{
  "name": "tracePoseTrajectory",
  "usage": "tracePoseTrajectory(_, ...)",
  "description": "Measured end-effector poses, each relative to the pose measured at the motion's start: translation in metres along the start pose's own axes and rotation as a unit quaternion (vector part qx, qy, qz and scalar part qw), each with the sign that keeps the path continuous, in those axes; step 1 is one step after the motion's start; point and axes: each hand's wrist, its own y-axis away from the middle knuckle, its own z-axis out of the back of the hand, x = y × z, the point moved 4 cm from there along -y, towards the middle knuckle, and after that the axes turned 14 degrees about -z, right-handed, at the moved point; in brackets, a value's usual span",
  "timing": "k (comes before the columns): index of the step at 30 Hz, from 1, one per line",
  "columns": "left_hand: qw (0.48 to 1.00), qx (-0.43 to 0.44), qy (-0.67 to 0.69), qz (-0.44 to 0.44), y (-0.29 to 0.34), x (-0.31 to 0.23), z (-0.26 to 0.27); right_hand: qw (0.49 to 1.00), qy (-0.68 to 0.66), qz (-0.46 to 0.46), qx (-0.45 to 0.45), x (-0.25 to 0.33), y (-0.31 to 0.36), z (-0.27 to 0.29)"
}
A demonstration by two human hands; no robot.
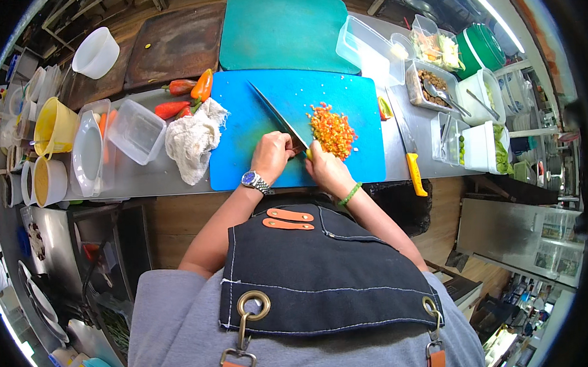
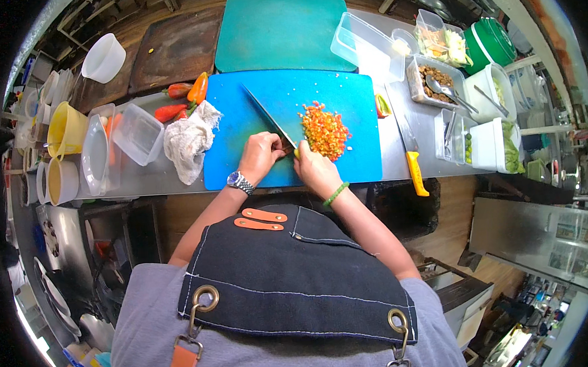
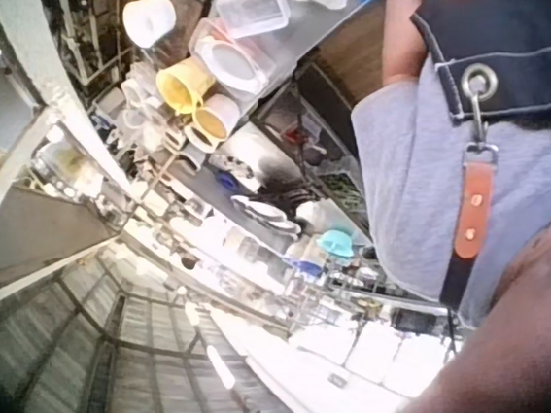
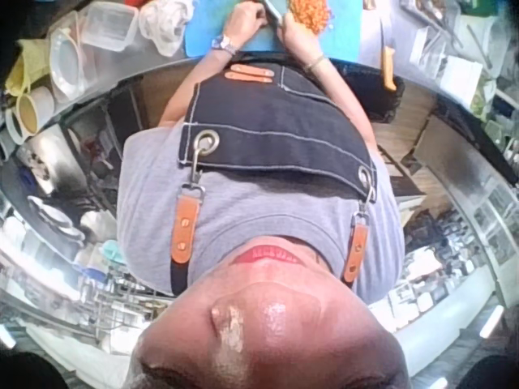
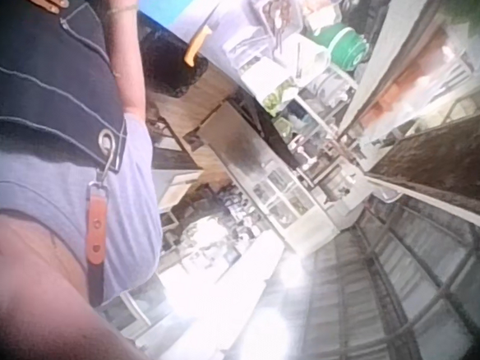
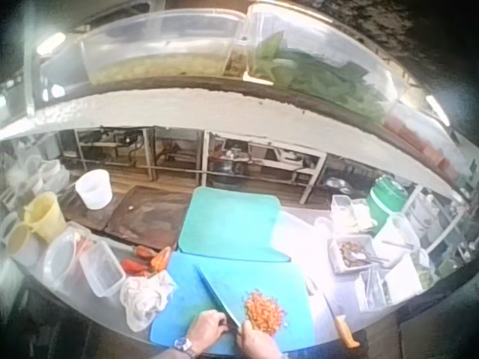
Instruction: The person dices orange bell peppers on a blue cutting board using a chef's knife, then transfers the diced pieces into a clear plastic container. They continue chopping additional peppers and place the finished pieces into the container.
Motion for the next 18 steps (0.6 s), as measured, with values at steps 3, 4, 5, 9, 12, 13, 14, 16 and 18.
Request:
tracePoseTrajectory(3,1.000,0.000,0.006,-0.014,-0.003,-0.002,0.002,1.000,-0.011,0.011,0.003,0.010,-0.022,0.008)
tracePoseTrajectory(4,1.000,-0.002,0.003,-0.007,-0.002,-0.002,0.002,1.000,-0.001,0.001,0.016,0.010,-0.021,0.011)
tracePoseTrajectory(5,1.000,-0.004,0.000,0.001,0.001,-0.002,0.000,1.000,0.008,-0.009,0.029,0.011,-0.018,0.016)
tracePoseTrajectory(9,1.000,-0.005,-0.014,0.010,0.001,-0.002,0.003,0.998,0.017,-0.033,0.042,0.012,0.006,0.017)
tracePoseTrajectory(12,1.000,-0.003,-0.021,-0.005,-0.001,-0.001,0.000,1.000,-0.005,0.000,-0.010,0.001,-0.008,-0.008)
tracePoseTrajectory(13,1.000,0.009,-0.016,0.005,-0.001,-0.003,0.000,1.000,-0.005,0.008,-0.015,0.006,-0.014,-0.006)
tracePoseTrajectory(14,1.000,0.020,-0.011,0.016,-0.002,-0.005,0.000,1.000,-0.004,0.015,-0.021,0.010,-0.017,-0.002)
tracePoseTrajectory(16,0.999,0.020,-0.013,0.025,-0.004,-0.003,0.004,1.000,0.000,0.013,0.001,0.019,-0.017,0.011)
tracePoseTrajectory(18,0.999,0.007,-0.022,0.025,-0.001,-0.002,0.005,0.999,0.021,-0.012,0.025,0.022,0.001,0.018)
